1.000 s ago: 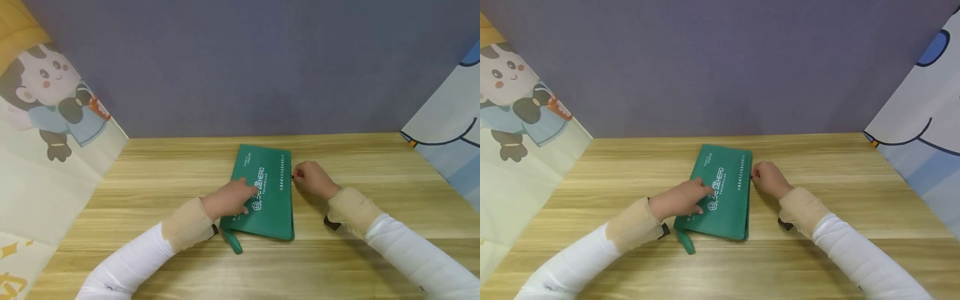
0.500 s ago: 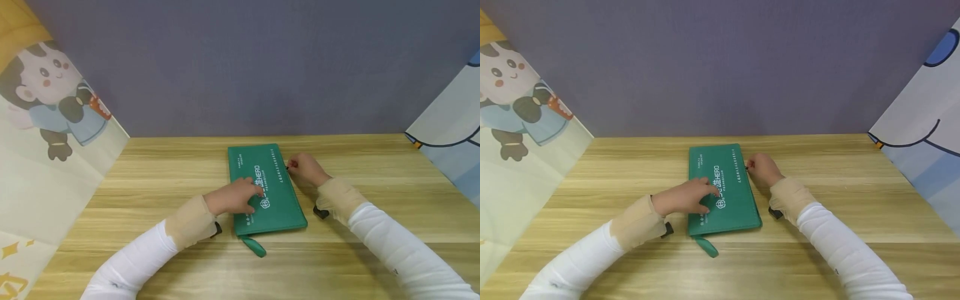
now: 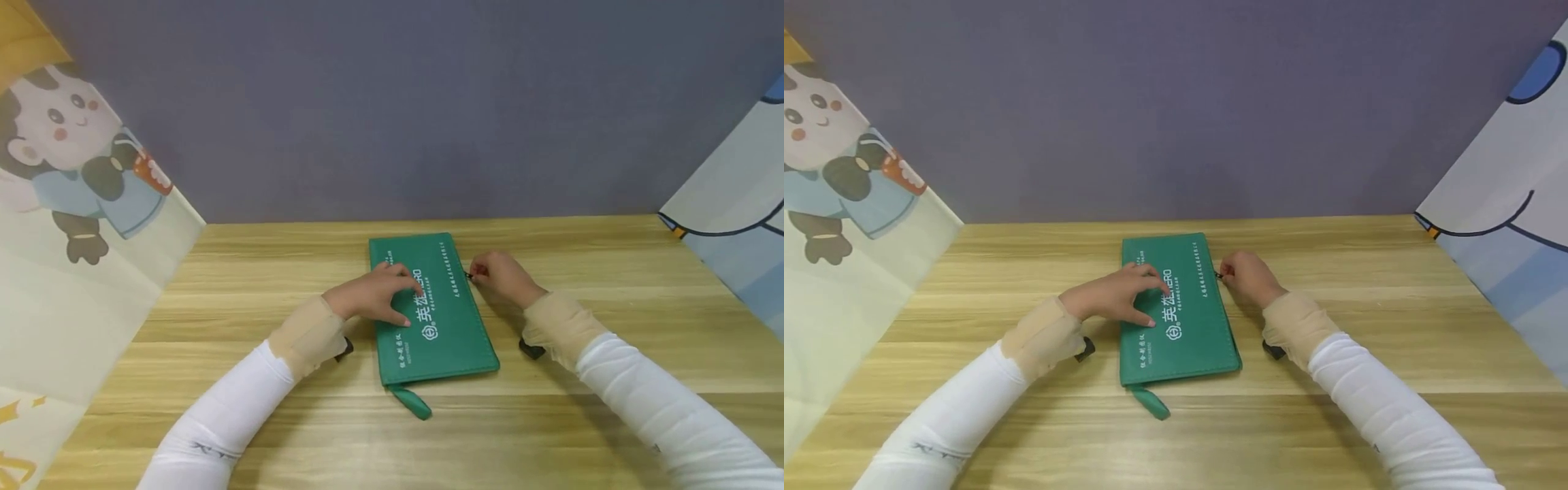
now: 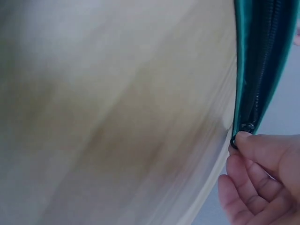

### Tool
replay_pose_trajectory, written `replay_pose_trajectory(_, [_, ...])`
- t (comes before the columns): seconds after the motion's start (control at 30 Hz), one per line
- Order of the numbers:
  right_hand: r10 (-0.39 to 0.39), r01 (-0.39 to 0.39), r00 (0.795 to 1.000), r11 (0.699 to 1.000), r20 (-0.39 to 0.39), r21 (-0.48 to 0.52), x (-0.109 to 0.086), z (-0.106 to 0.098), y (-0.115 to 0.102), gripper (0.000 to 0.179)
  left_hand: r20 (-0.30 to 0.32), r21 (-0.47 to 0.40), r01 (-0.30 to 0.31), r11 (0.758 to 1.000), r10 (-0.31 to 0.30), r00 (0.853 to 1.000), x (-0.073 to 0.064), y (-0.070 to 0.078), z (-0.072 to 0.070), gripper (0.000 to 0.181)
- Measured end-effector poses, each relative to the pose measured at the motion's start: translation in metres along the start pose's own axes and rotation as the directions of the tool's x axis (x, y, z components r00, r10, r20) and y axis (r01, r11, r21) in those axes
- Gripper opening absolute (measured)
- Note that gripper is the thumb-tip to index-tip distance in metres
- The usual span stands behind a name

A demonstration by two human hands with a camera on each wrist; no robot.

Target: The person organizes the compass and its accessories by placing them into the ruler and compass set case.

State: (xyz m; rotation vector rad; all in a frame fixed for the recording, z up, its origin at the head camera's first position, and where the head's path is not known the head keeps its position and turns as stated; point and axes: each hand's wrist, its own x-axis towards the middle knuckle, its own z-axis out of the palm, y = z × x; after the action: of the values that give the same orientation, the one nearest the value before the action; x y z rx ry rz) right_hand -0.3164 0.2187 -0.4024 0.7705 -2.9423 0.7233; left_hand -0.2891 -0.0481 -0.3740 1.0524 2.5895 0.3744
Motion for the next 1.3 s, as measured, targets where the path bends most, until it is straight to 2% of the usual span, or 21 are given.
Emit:
replay_pose_trajectory(0.37, [-0.019, 0.019, 1.000, 1.000, 0.019, -0.009, -0.003, 0.001, 0.001, 0.010, 0.057, 0.039, 0.022, 0.999, -0.025, 0.998, 0.004, 0.008, -0.006, 0.048])
replay_pose_trajectory(0.67, [-0.074, 0.079, 0.994, 0.995, 0.079, -0.066, -0.015, -0.004, -0.001, 0.014, 0.054, 0.069, 0.038, 0.997, -0.041, 0.998, 0.009, 0.013, -0.006, 0.047])
replay_pose_trajectory(0.87, [-0.133, 0.139, 0.987, 0.988, 0.087, -0.066, -0.032, -0.006, -0.006, 0.021, 0.064, 0.074, 0.057, 0.996, -0.061, 0.996, 0.011, 0.013, -0.006, 0.048])
replay_pose_trajectory(1.0, [-0.164, 0.169, 0.980, 0.985, 0.114, -0.034, -0.046, -0.008, -0.008, 0.019, 0.059, 0.075, 0.058, 0.995, -0.063, 0.996, 0.010, 0.012, -0.005, 0.048])
replay_pose_trajectory(1.23, [-0.171, 0.163, 0.969, 0.985, 0.177, 0.060, -0.075, -0.011, -0.012, 0.015, 0.046, 0.064, 0.053, 0.997, -0.056, 0.997, 0.009, 0.013, -0.004, 0.048])
replay_pose_trajectory(1.3, [-0.191, 0.183, 0.966, 0.981, 0.176, 0.063, -0.084, -0.011, -0.013, 0.014, 0.046, 0.064, 0.057, 0.996, -0.060, 0.997, 0.009, 0.013, -0.005, 0.048])
